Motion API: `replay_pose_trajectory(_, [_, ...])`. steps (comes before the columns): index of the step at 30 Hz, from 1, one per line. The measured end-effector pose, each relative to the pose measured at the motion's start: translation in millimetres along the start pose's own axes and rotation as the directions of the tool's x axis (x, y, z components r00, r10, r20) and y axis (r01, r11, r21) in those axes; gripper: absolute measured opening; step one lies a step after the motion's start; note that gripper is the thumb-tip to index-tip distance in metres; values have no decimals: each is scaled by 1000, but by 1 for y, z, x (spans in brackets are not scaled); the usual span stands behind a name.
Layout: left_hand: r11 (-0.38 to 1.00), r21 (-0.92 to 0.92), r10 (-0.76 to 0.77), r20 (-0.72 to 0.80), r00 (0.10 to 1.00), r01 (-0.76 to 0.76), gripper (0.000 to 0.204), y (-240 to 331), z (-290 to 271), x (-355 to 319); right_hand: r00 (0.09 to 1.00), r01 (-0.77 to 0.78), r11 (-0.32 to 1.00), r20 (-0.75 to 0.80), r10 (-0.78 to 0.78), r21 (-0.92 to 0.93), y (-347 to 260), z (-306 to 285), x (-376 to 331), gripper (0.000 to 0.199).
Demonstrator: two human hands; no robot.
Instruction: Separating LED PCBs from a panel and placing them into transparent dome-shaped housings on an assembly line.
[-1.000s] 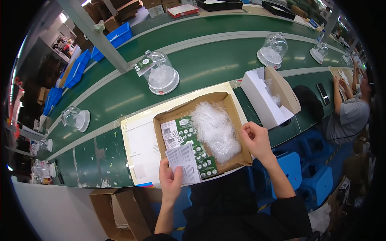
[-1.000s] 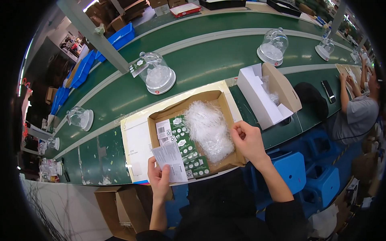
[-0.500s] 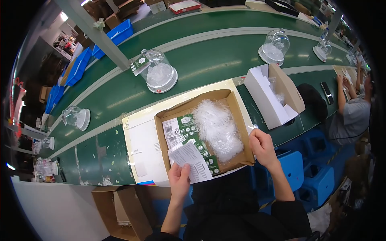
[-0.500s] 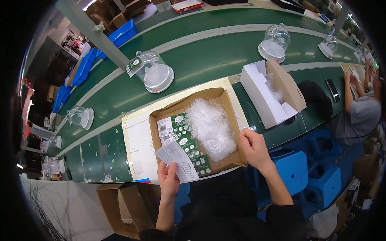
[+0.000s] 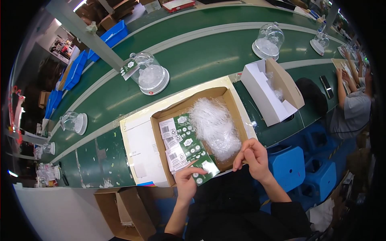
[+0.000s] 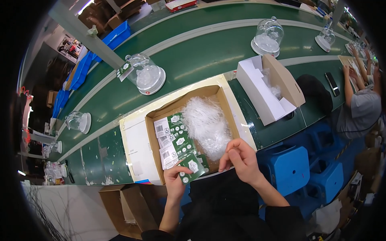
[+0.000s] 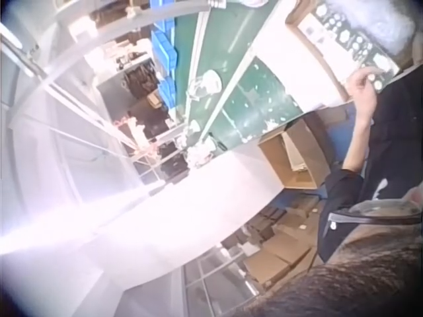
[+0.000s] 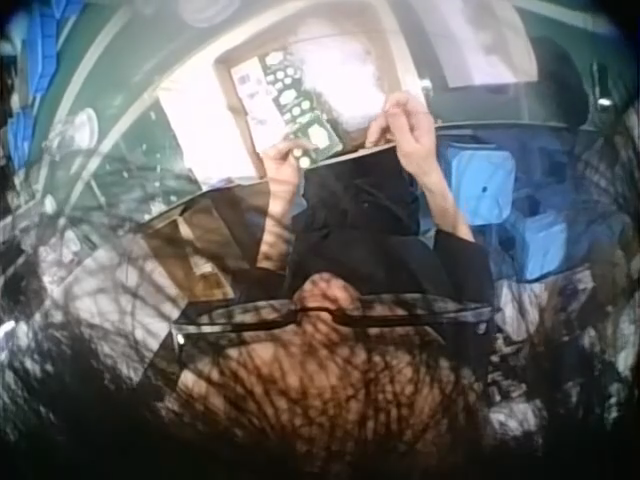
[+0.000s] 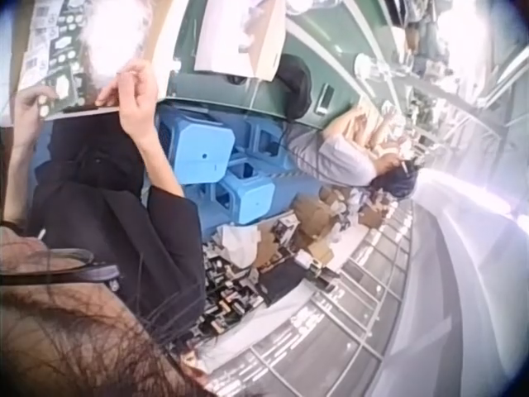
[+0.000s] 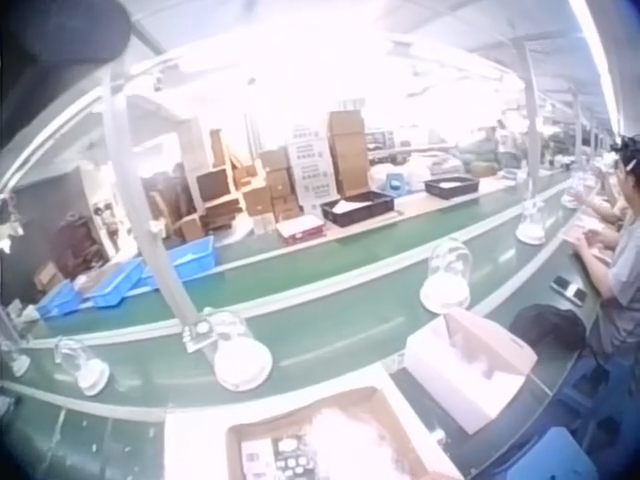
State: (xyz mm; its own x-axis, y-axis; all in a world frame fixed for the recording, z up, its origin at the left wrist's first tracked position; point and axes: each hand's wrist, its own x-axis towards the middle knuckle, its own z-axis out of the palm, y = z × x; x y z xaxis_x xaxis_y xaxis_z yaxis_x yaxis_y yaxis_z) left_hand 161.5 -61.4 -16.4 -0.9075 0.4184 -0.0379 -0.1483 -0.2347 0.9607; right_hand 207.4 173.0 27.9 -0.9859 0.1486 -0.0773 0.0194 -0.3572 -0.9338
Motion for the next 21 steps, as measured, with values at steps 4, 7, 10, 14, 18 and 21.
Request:
replay_pose_trajectory(4, [994, 46, -99, 45, 994, 97, 35, 21, 25, 4, 949, 312, 943, 0, -314, -115, 8, 11, 4, 6])
replay_pose_trajectory(7, [985, -25, -166, 153, 974, 172, 43, 29, 26, 3, 939, 332, 926, -30, -343, -181, 13, 13, 0, 4])
replay_pose_trajectory(10, [990, 136, -60, 82, 995, 48, 41, 12, 21, -2, 984, 177, 977, -1, -179, -121, 14, 21, -1, 8])
replay_pose_trajectory(14, [973, 151, -149, -174, 973, 176, 28, 32, 44, -2, 990, 131, 966, -15, -137, -224, 10, 27, -1, 8])
replay_pose_trajectory(18, [940, 311, -97, -157, 983, 143, 24, 32, 42, -5, 965, 237, 861, 9, -261, -450, 8, 30, 2, 11])
replay_pose_trajectory(21, [920, 371, -74, -152, 986, 126, 24, 33, 43, -5, 941, 295, 803, 12, -338, -518, 10, 32, 3, 12])
